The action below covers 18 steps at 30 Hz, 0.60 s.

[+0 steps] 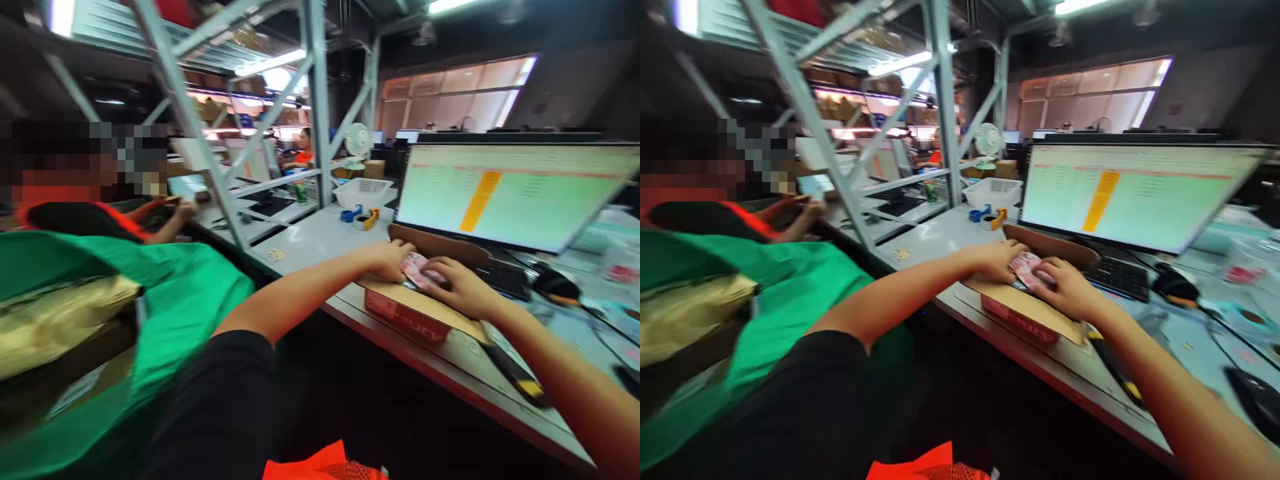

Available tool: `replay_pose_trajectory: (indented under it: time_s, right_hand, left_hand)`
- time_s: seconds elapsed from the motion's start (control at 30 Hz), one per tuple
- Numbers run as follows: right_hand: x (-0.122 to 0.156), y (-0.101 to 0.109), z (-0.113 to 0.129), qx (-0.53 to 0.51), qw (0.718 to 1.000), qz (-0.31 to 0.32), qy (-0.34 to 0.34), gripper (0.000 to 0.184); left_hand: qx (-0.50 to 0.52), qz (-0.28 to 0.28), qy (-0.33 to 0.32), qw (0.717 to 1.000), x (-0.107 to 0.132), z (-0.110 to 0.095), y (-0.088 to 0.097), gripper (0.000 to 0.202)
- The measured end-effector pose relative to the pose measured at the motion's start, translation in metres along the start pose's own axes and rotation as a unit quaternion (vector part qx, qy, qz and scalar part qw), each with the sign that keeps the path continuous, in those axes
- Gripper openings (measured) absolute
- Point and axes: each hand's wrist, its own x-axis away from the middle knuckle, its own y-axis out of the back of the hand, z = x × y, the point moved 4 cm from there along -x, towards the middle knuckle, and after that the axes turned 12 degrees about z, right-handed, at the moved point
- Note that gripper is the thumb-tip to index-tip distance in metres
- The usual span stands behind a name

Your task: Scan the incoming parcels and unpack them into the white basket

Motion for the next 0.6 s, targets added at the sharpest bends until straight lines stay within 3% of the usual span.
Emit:
replay_pose_trajectory:
  time_s: [0.13, 0.27, 0.43, 0.6]
  right_hand:
    - [0.000, 0.001, -0.010, -0.014, 0.999, 0.024, -0.028, 0.069]
    - [-0.005, 0.002, -0.013, -0.014, 0.997, 0.047, -0.053, 0.085]
    - [-0.012, 0.002, -0.007, 0.014, 0.996, 0.074, -0.045, 0.077]
    - [-0.011, 0.002, -0.006, 0.028, 0.997, 0.073, -0.014, 0.052]
  left_hand:
    - [0.076, -0.055, -0.041, 0.995, -0.006, 0.010, 0.011, 0.075]
    - [0.198, -0.084, -0.065, 0.974, 0.001, 0.033, 0.023, 0.059]
    - [0.303, -0.130, -0.068, 0.942, 0.018, 0.052, 0.027, 0.061]
    - [0.249, -0.135, -0.018, 0.959, 0.025, 0.059, 0.032, 0.062]
